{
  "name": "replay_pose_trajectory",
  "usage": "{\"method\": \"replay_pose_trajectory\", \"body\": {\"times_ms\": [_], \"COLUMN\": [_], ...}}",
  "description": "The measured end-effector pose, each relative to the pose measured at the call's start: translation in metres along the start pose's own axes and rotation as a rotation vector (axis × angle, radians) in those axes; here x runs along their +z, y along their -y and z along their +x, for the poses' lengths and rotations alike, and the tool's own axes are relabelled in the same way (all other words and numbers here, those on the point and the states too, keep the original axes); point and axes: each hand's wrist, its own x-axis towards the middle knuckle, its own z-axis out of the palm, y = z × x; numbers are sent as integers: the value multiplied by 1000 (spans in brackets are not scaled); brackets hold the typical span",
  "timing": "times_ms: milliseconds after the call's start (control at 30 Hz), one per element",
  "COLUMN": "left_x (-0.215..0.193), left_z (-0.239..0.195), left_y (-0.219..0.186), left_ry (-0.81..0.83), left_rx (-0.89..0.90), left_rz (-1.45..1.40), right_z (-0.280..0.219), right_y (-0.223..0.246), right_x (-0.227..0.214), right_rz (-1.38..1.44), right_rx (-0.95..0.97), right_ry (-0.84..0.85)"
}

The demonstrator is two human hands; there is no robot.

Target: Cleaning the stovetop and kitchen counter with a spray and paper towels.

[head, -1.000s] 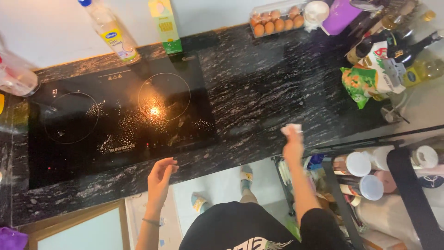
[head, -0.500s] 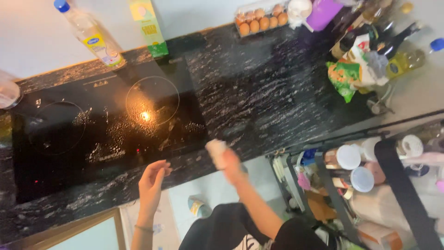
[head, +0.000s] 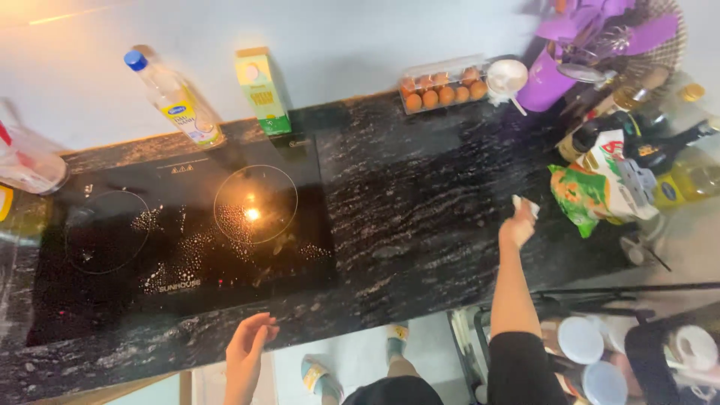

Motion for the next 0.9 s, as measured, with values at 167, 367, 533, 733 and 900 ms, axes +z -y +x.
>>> {"method": "replay_pose_trajectory", "body": {"times_ms": [167, 367, 533, 733, 900], "left_x": [-6, -4, 2, 6, -14], "left_z": [-11, -40, -44, -35, -45], "left_y": [27, 18, -3, -20, -39], "left_ry": [-72, -122, -128, -107, -131], "left_rx": [-68, -66, 23, 60, 138], "left_rz": [18, -8, -53, -148, -133], "right_z": [7, -131, -251, -274, -266], "right_y": [167, 306, 311, 378, 378], "right_x": [33, -13, -106, -153, -89], "right_rz": [263, 768, 914, 964, 1735], "right_rx": [-204, -227, -222, 444, 1064], "right_ry": [267, 769, 1126, 1705, 1512]}}
